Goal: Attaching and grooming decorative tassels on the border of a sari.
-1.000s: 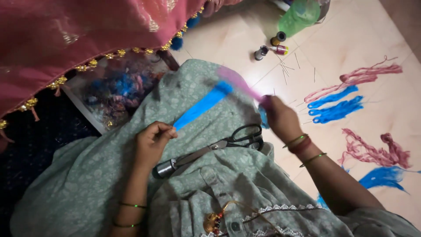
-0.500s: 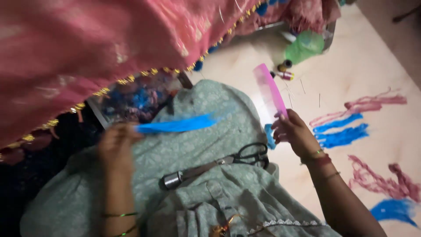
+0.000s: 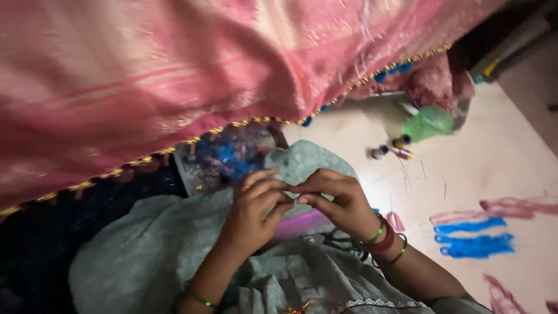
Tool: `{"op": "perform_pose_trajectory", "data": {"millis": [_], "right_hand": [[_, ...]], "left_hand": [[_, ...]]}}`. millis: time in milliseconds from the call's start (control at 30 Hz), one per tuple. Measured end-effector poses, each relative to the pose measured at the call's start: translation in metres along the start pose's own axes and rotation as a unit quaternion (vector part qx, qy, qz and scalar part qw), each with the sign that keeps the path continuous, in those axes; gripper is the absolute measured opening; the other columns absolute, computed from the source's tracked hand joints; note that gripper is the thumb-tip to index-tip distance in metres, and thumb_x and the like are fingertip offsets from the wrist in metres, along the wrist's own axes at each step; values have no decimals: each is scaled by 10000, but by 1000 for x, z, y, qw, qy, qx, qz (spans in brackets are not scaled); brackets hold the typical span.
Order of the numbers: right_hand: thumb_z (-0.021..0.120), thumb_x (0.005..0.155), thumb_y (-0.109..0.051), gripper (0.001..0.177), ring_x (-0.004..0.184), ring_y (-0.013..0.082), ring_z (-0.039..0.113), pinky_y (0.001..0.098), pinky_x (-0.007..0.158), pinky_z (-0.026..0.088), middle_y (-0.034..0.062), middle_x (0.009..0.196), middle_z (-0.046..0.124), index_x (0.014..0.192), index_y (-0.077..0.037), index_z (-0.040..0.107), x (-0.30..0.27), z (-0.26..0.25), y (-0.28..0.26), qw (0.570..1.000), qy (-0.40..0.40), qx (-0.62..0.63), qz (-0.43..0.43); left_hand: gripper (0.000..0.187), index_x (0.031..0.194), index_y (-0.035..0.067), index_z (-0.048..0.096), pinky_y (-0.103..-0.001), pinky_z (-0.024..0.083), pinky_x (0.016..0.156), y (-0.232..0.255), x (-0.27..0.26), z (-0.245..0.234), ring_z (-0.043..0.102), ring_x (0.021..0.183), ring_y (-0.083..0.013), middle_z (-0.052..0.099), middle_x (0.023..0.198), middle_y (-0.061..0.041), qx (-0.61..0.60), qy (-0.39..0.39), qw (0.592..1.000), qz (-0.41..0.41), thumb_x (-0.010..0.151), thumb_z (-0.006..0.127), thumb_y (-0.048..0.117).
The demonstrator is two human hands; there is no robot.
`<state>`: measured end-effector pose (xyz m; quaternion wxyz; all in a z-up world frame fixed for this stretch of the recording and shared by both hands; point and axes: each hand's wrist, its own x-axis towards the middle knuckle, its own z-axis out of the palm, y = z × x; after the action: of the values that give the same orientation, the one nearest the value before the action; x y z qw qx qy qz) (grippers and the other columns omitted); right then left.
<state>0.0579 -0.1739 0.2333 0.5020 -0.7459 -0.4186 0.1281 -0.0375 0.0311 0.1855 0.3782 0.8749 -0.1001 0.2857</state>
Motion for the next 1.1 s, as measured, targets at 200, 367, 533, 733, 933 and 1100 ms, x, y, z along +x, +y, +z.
{"op": "perform_pose_trajectory", "data": {"millis": [200,367,533,733,933,1100], "right_hand": [[786,878,-54,126,883,164,667,298,759,544,64,945,710,1003,-37,785,14,-11,0,994,42,52,-84],[672,1000,-160,139,726,202,686,279,573,546,153,959,711,1015,-25,642,6,-49,-10,966,175,177,-66],[524,1214,-239,177,642,219,675,293,504,515,149,904,648,1229,-75,459,-24,-122,9,900,354,211,-144],[505,1234,-126,211,711,210,674,281,616,551,137,960,663,1418,-32,464,-19,-130,-23,896,407,120,-134],[615,1018,33,241,816,146,710,263,659,579,80,977,722,1254,-10,637,10,-73,4,965,256,43,40],[731,897,12,167,741,116,684,232,585,543,71,989,702,1054,-38,762,28,-50,-19,975,180,-130,-15]], "left_hand": [[441,1206,-17,647,-428,457,986,20,28,-2,603,1167,-327,658,1212,-143,-156,-25,986,-50,825,755,177],[59,924,48,654,-448,486,852,6,23,30,639,888,-346,689,870,-125,-179,-73,981,-22,957,608,66],[39,943,28,628,-466,485,861,-47,2,50,644,889,-346,698,871,-114,-122,-75,989,-27,934,613,63],[231,1001,29,629,-424,510,866,-67,43,40,642,971,-306,667,987,-139,-69,-7,993,-96,833,756,121],[306,1157,88,647,-370,530,979,-39,89,47,644,1087,-177,692,1125,-30,-603,111,738,-281,875,764,110],[273,1123,14,697,-388,577,886,-13,93,42,729,949,-226,763,1010,-108,-682,79,654,-318,982,674,247]]}}
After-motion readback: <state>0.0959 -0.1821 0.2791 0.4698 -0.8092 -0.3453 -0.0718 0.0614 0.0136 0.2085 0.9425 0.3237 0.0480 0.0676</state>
